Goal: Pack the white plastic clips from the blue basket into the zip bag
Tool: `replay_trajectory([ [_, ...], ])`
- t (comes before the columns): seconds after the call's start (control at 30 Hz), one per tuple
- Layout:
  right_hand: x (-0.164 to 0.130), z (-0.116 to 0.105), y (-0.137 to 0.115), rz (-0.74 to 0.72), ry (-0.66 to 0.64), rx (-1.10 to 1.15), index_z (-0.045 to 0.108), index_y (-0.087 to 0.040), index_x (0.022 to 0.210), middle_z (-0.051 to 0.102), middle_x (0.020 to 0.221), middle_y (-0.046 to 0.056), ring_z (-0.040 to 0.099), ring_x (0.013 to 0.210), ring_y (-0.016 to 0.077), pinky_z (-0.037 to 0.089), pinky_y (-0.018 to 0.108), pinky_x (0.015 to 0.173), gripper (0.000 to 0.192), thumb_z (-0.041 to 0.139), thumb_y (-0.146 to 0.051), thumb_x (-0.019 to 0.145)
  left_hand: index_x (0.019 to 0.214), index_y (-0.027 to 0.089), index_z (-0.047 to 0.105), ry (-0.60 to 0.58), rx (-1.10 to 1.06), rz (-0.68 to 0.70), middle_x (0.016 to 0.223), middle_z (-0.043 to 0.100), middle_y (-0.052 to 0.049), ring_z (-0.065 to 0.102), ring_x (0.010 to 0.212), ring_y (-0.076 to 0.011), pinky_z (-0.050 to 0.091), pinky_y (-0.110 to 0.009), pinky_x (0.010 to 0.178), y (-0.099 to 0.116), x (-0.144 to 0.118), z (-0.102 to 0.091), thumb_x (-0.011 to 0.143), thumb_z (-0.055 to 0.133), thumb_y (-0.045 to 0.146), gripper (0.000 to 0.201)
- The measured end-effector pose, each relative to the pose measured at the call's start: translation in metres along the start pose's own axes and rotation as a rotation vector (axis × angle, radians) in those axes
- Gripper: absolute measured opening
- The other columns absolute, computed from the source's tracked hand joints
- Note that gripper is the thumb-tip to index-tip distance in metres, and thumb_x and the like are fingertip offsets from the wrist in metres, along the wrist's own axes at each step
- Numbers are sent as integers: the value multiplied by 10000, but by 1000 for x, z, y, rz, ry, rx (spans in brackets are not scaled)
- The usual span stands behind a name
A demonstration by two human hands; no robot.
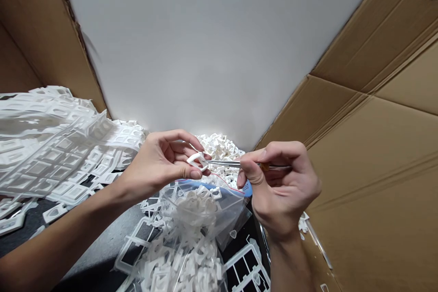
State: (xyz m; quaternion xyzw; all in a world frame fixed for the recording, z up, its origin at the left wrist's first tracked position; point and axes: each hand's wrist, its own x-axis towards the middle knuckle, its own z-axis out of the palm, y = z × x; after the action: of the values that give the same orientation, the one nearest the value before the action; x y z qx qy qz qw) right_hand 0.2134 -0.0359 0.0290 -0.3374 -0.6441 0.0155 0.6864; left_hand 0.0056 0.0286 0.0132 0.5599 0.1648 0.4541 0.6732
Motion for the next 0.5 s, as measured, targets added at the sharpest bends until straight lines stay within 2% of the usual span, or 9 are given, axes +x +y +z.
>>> replay_trajectory([
  [0.17, -1, 1, -3, -73, -2, -12, 620, -206, 952, 770, 744, -3, 672, 459, 149, 555, 261, 383, 313, 877, -83, 821, 965, 135, 771, 1, 5, 7, 830, 818, -69, 808, 751, -183, 674, -214, 712, -1, -1, 0, 642, 998, 78, 399],
  [0.3, -5, 6, -6, -130, 11, -75, 652, -212, 962, 752, 743, -7, 703, 519, 162, 589, 271, 418, 298, 869, -65, 820, 966, 131, 784, 66, 29, 40, 857, 832, -91, 823, 756, -208, 677, -221, 701, -3, -2, 1, 637, 1006, 92, 398],
  [0.4, -9, 7, -9, -182, 10, -108, 669, -208, 978, 732, 735, -16, 739, 578, 178, 622, 278, 466, 296, 850, -36, 818, 1082, 132, 812, 101, 51, 50, 841, 836, -93, 827, 757, -225, 685, -252, 696, -5, -2, 2, 654, 1015, 147, 474],
  [0.5, -13, 6, -14, -135, -26, -196, 673, -220, 925, 760, 777, -8, 776, 654, 187, 651, 276, 529, 282, 848, -27, 815, 1122, 136, 839, 117, 66, 47, 881, 849, -108, 833, 814, -235, 695, -283, 754, -5, -1, 1, 678, 1014, 195, 481],
])
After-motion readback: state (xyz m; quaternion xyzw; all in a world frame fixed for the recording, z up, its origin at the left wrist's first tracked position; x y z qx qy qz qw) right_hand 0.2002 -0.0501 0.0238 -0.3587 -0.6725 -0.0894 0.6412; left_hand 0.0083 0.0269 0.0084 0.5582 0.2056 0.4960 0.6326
